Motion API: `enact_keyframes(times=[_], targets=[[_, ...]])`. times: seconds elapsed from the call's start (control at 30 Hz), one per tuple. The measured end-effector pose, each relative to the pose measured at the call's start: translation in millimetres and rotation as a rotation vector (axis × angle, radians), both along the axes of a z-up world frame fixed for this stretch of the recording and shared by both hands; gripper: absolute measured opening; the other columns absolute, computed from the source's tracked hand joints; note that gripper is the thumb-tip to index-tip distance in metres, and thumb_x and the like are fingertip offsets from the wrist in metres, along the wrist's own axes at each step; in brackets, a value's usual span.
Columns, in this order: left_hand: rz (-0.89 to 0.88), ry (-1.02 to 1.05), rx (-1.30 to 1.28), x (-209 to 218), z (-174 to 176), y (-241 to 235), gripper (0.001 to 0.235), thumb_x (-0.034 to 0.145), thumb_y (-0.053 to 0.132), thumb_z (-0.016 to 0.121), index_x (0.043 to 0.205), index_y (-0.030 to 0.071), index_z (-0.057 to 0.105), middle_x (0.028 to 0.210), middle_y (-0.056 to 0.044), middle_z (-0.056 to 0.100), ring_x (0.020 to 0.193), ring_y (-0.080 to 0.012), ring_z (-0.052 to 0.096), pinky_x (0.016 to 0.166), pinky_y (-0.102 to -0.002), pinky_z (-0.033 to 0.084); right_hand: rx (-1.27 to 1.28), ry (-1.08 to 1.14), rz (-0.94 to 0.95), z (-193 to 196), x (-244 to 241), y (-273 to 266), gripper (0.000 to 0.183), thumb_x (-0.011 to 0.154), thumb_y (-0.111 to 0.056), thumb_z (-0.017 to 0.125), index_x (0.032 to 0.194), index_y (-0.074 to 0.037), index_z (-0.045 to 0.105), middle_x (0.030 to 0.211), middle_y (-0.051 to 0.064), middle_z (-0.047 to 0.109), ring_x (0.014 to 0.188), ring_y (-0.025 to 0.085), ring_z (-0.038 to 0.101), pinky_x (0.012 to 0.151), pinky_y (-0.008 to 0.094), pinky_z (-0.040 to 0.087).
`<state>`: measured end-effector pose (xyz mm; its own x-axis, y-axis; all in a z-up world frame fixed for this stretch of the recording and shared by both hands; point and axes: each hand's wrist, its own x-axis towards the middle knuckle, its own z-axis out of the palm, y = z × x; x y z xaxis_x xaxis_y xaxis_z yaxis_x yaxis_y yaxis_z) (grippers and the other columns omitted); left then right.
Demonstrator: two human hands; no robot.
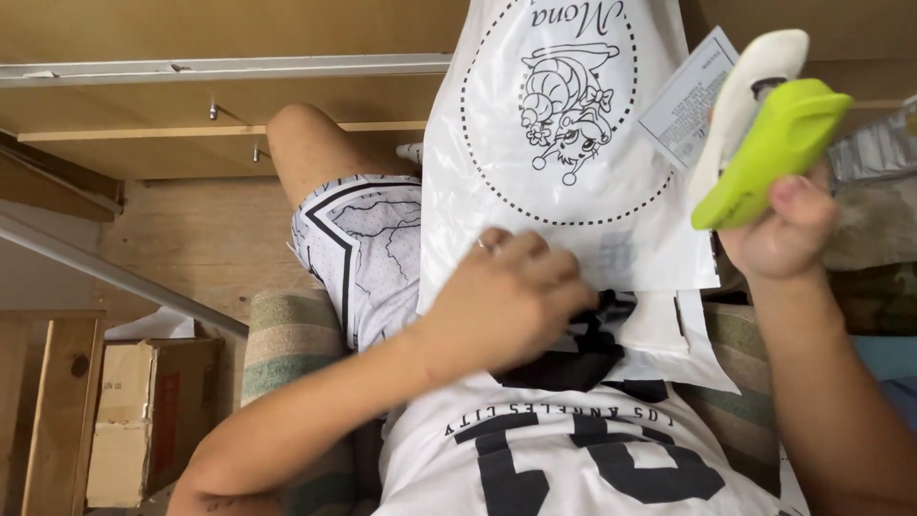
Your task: The person sits on the floor and staples small white paper slips onto the handles of white plastic shopping bags using a green handheld stapler. They repeatedly pick up bags and slips, align them, and staple them together.
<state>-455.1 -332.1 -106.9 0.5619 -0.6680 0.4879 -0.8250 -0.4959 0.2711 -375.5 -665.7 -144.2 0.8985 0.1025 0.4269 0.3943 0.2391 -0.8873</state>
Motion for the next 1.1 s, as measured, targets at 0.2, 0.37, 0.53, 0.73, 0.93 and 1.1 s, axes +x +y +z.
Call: enact_keyframes(times=[0.2,0.37,0.53,0.73,0.93,1.1], targets=[[-0.08,0.022,0.036,65,-38,17,0.019,0.107,0.026,0.072,0.123,0.022,0.08,0.127,-0.003,0.072,0.113,-0.0331,0.065,0.088,-0.049,0.059,0.241,0.173,0.163,20,-51,28,0.059,0.098,-0.029,0.069,0.155,-0.011,0.069,0.142,0.006,0.08,0.13,0.024,0.078,0.102,0.035,0.073],[-0.072,-0.002,0.141,66,-49,7,0.054,0.082,0.049,0.094,0.129,0.029,0.079,0.161,-0.006,0.053,0.152,-0.041,0.045,0.127,-0.065,0.041,0.322,0.404,0.173,-11,-74,13,0.064,0.095,-0.027,0.073,0.155,-0.006,0.066,0.143,0.013,0.077,0.13,0.031,0.074,0.104,0.045,0.065],[-0.017,-0.063,0.112,73,-50,5,0.041,0.077,0.041,0.097,0.113,0.029,0.081,0.16,-0.004,0.056,0.154,-0.0395,0.044,0.125,-0.065,0.043,0.289,0.535,0.192,-8,-92,11,0.069,0.095,-0.028,0.072,0.158,-0.003,0.059,0.156,0.023,0.066,0.135,0.044,0.068,0.101,0.074,0.063],[-0.012,-0.035,-0.055,70,-43,3,0.018,0.105,0.041,0.077,0.097,0.028,0.085,0.136,0.001,0.066,0.132,-0.0356,0.057,0.093,-0.059,0.055,0.163,0.621,0.24,-6,-110,-1,0.072,0.099,-0.027,0.071,0.156,0.012,0.053,0.137,0.034,0.075,0.112,0.055,0.078,0.101,0.073,0.063],[0.149,-0.046,-0.095,64,-30,-16,0.025,0.104,0.047,0.071,0.099,0.028,0.086,0.118,0.006,0.068,0.108,-0.0321,0.06,0.079,-0.055,0.052,0.16,0.74,0.391,23,-130,-12,0.069,0.104,-0.023,0.076,0.155,0.018,0.053,0.14,0.039,0.076,0.114,0.064,0.081,0.094,0.065,0.071],[0.229,-0.159,-0.156,59,-2,-35,0.025,0.101,0.046,0.073,0.093,0.027,0.087,0.108,0.006,0.068,0.1,-0.0307,0.061,0.078,-0.054,0.052,0.1,0.773,0.438,63,-137,-4,0.073,0.106,-0.034,0.08,0.152,0.018,0.057,0.133,0.04,0.08,0.105,0.054,0.086,0.092,0.063,0.069]])
